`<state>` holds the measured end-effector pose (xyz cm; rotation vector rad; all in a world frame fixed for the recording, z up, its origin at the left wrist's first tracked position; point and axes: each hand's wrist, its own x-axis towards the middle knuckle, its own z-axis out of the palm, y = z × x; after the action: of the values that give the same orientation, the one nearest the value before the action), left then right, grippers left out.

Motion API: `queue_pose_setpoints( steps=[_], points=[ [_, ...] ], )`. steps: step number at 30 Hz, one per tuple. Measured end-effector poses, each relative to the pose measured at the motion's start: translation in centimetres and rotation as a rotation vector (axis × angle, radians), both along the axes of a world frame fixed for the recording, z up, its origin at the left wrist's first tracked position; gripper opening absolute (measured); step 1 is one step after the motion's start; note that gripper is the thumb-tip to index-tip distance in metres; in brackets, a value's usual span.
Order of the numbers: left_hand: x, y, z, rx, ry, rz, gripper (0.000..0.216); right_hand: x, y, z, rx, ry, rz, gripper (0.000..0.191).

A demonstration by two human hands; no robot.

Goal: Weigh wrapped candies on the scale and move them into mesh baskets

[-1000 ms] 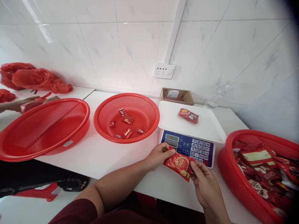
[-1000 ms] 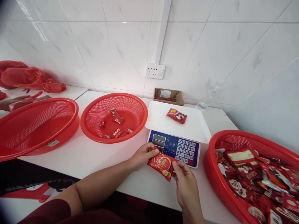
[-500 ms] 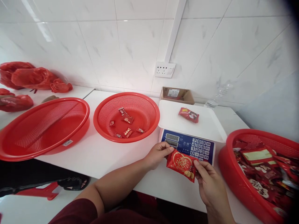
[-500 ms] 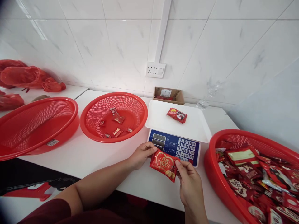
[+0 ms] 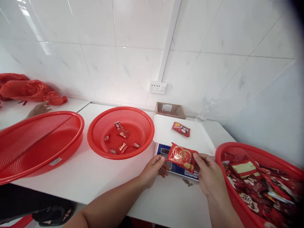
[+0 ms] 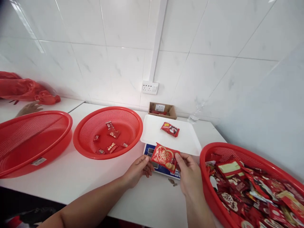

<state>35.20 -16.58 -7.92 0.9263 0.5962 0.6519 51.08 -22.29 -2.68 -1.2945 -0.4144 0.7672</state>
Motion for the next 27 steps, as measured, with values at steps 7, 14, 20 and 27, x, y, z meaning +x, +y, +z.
queue_pose_setpoints(
  steps=[7,14,20,27],
  points=[
    [0.0,-0.1,-0.1,0.007,0.017,-0.004,0.051,3.0,4.3,0.2,-0.109,-0.800,-0.144,0.049],
    [0.1,-0.5,-0.2,0.003,0.021,-0.042,0.051,0.7,4.6,-0.1,-0.419,-1.390,0.280,0.039],
    [0.0,-0.3,-0.3,0.022,0.069,-0.036,0.051,0.2,3.1,2.9,-0.491,-1.341,0.477,0.048],
    [0.2,-0.9,-0.2,0.021,0.093,-0.132,0.048,7.9,-4.6,5.6,-0.650,-1.320,0.289,0.046]
  ],
)
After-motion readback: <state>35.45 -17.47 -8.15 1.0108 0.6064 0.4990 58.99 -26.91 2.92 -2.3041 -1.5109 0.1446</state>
